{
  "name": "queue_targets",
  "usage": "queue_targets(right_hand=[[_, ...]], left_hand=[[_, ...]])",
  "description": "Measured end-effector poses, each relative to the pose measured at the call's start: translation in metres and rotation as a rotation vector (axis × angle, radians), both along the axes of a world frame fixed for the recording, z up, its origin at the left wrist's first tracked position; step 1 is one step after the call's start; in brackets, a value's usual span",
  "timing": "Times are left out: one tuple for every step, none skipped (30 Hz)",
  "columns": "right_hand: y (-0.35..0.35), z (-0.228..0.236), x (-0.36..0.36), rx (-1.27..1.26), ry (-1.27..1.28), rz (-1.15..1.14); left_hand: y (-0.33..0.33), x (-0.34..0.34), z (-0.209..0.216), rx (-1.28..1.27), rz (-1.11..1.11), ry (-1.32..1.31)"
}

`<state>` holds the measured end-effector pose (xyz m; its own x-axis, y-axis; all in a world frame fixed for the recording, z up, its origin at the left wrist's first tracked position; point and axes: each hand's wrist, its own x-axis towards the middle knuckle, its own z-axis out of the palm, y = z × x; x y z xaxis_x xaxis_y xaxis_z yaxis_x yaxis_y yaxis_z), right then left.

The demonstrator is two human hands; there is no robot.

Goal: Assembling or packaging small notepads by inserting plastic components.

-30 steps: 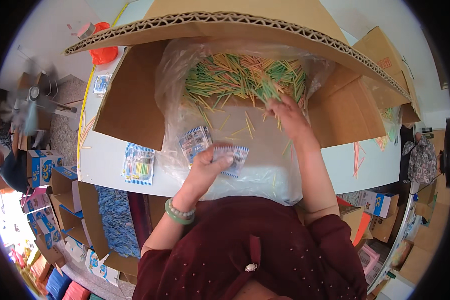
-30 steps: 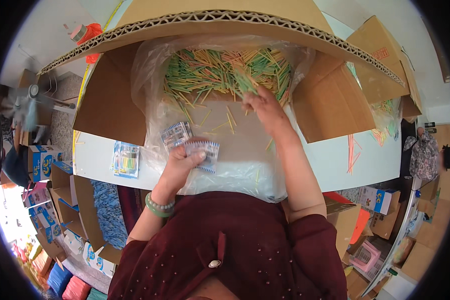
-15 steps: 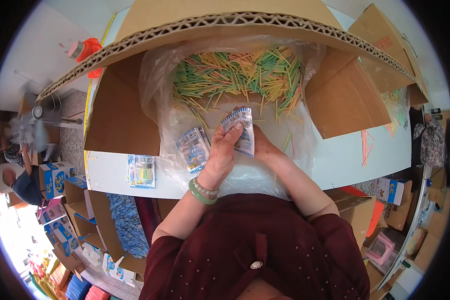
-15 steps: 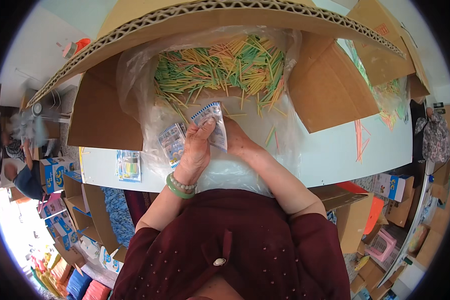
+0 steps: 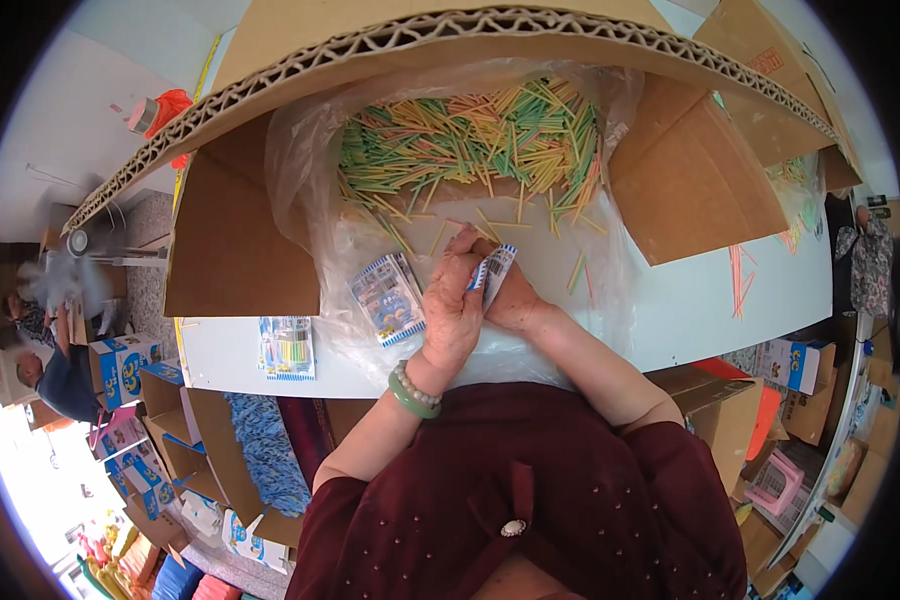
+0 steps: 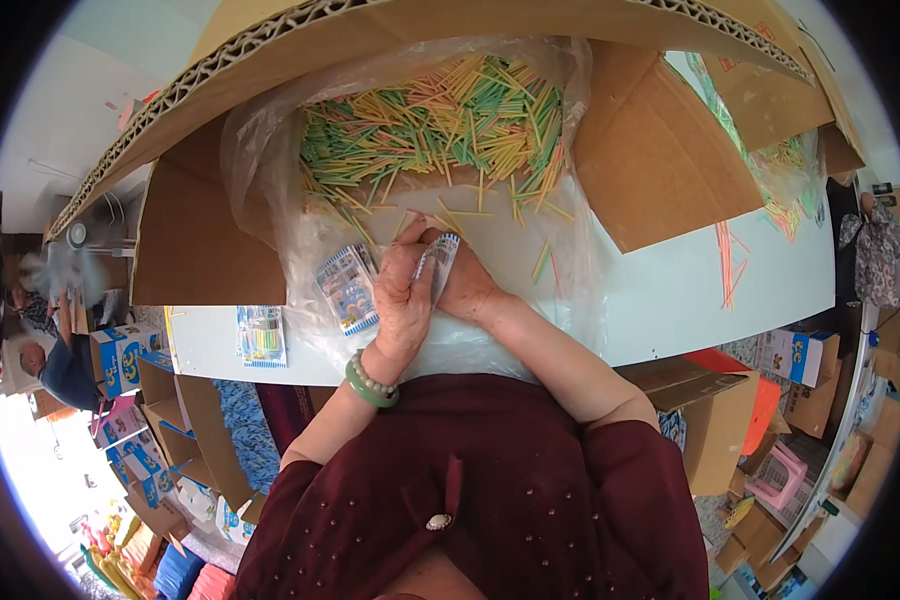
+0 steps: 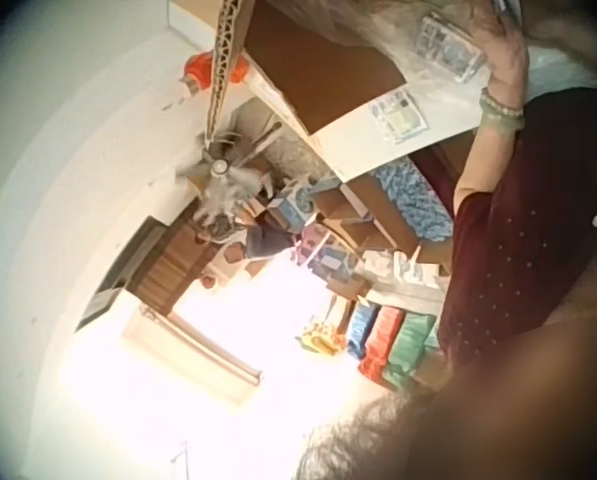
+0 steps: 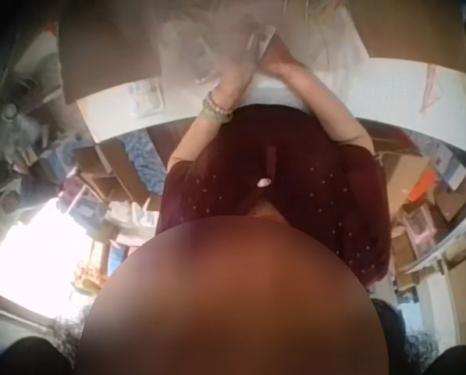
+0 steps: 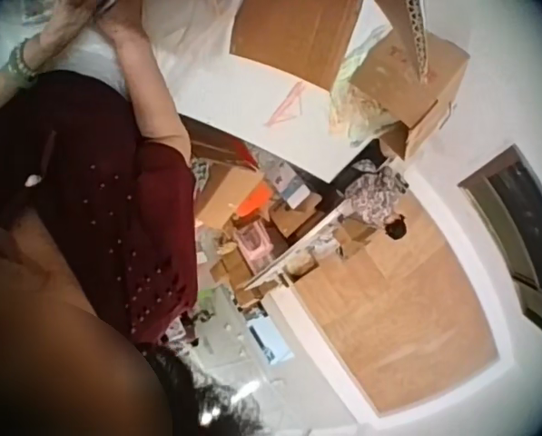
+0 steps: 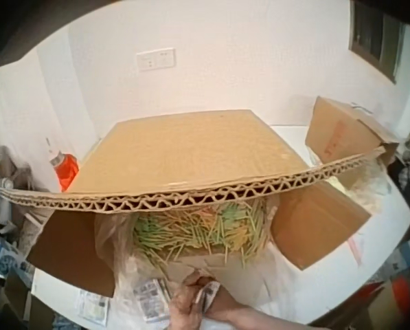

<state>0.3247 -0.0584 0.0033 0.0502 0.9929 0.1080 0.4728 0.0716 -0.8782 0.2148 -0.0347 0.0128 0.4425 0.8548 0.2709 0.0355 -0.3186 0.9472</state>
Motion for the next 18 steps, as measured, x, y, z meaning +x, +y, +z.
queue_targets(right_hand=[[-0.001,-0.003,-0.001,0.002,0.0,0.0],[-0.002,-0.006,-0.002,0.044,0.03,-0.006],[-0.001,-0.007,-0.003,0.085,0.061,-0.011],[-0.001,-0.007,-0.002,0.087,0.062,-0.01],[-0.001,-0.005,-0.001,0.087,-0.013,0.003],[-0.001,-0.003,-0.001,0.087,-0.088,0.018],[-0.001,0.0,0.0,0.089,-0.086,0.02],[-0.001,0.003,0.0,0.074,-0.063,0.041],[-0.002,0.005,0.0,0.057,-0.041,0.06],[-0.003,-0.004,0.0,0.058,-0.041,0.055],[-0.003,-0.021,-0.001,0.013,0.216,0.015],[0.0,-0.022,-0.003,-0.035,0.474,-0.016],[-0.001,-0.021,-0.003,-0.034,0.476,-0.014],[-0.002,-0.019,-0.003,-0.011,0.225,-0.028],[-0.002,-0.015,-0.003,0.013,-0.026,-0.045],[-0.003,-0.015,-0.003,0.013,-0.024,-0.044],[-0.003,-0.015,-0.004,-0.024,-0.151,-0.055],[-0.005,-0.015,-0.006,-0.062,-0.277,-0.067]], left_hand=[[0.0,0.001,-0.003,0.002,0.0,0.0],[0.0,0.001,-0.005,0.039,0.003,-0.01],[0.0,0.001,-0.008,0.075,0.007,-0.018],[0.001,0.001,-0.009,0.077,0.008,-0.017],[0.0,0.0,-0.01,0.039,0.024,-0.03],[0.0,-0.002,-0.011,0.001,0.04,-0.044],[-0.001,-0.003,-0.011,0.003,0.042,-0.043],[-0.002,-0.004,-0.012,-0.039,0.037,-0.086],[-0.004,-0.004,-0.012,-0.082,0.03,-0.131],[-0.005,-0.003,-0.011,-0.081,0.025,-0.13],[-0.006,-0.001,-0.009,-0.085,0.016,-0.122],[-0.006,-0.002,-0.008,-0.089,0.015,-0.112],[-0.007,-0.004,-0.012,-0.088,0.018,-0.11],[-0.008,-0.008,-0.019,-0.103,0.011,-0.095],[-0.009,-0.009,-0.02,-0.12,0.003,-0.08],[-0.009,-0.01,-0.022,-0.12,0.003,-0.078],[-0.01,-0.011,-0.022,-0.226,0.011,-0.141],[-0.012,-0.013,-0.021,-0.334,0.017,-0.203]])
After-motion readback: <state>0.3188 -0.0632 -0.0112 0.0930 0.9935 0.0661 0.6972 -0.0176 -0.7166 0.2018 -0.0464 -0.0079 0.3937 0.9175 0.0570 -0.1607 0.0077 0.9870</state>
